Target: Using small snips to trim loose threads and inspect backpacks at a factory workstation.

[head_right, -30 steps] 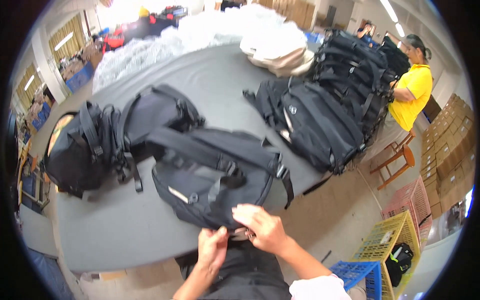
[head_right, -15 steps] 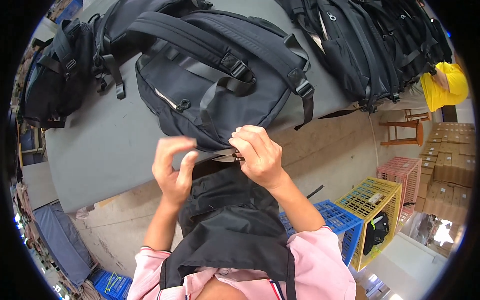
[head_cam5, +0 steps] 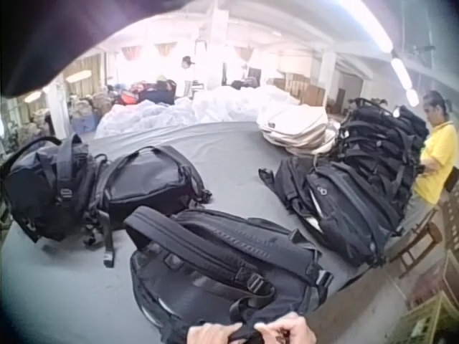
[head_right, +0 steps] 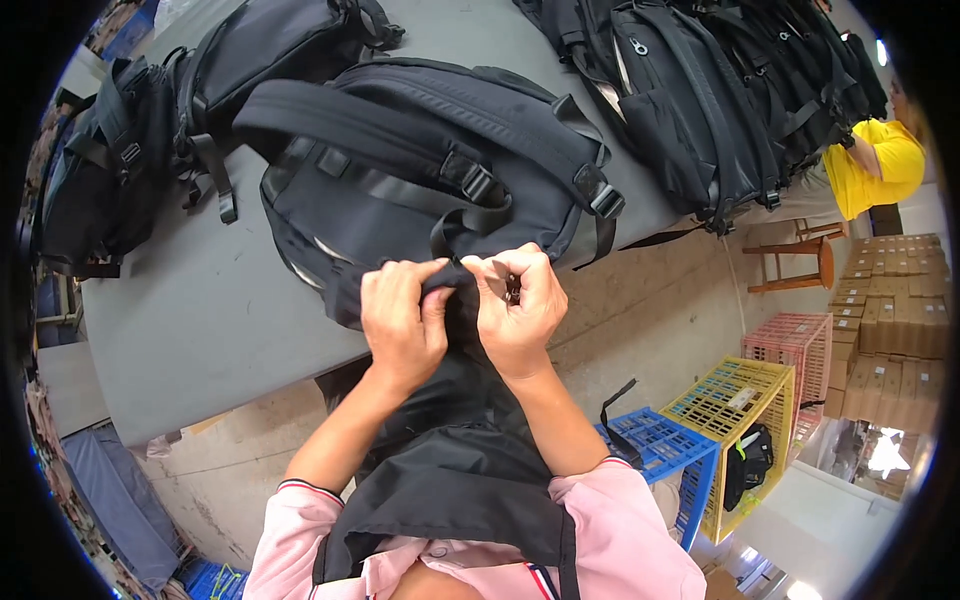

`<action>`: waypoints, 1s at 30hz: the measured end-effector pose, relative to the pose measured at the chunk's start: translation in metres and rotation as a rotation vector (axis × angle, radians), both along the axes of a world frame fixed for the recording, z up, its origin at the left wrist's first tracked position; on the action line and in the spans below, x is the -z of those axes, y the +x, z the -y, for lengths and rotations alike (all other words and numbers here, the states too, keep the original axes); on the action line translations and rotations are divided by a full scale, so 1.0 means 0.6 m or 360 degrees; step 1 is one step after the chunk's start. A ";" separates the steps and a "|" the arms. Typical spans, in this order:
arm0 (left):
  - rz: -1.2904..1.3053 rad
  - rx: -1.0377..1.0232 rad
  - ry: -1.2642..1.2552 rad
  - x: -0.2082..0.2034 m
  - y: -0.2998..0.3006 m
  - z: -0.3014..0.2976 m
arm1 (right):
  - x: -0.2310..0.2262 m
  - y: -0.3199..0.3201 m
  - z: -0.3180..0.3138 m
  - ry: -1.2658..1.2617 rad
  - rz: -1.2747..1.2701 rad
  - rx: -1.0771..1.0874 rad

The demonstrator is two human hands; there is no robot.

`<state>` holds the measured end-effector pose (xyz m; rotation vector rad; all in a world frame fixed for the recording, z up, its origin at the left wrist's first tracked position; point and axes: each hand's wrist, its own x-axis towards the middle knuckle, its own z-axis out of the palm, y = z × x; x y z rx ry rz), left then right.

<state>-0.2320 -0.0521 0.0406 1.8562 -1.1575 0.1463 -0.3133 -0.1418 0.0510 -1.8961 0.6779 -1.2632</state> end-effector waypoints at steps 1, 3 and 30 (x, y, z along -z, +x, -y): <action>-0.0016 -0.0026 -0.0070 0.012 -0.004 -0.002 | 0.014 -0.008 0.001 0.0022 -0.0082 -0.0005; 0.0011 -0.0021 -0.0193 0.026 -0.008 -0.008 | 0.029 -0.031 -0.005 0.0148 -0.0004 -0.0118; -0.0060 0.0085 -0.0484 0.070 -0.013 -0.025 | -0.085 -0.056 0.071 -0.0062 -0.1047 -0.0699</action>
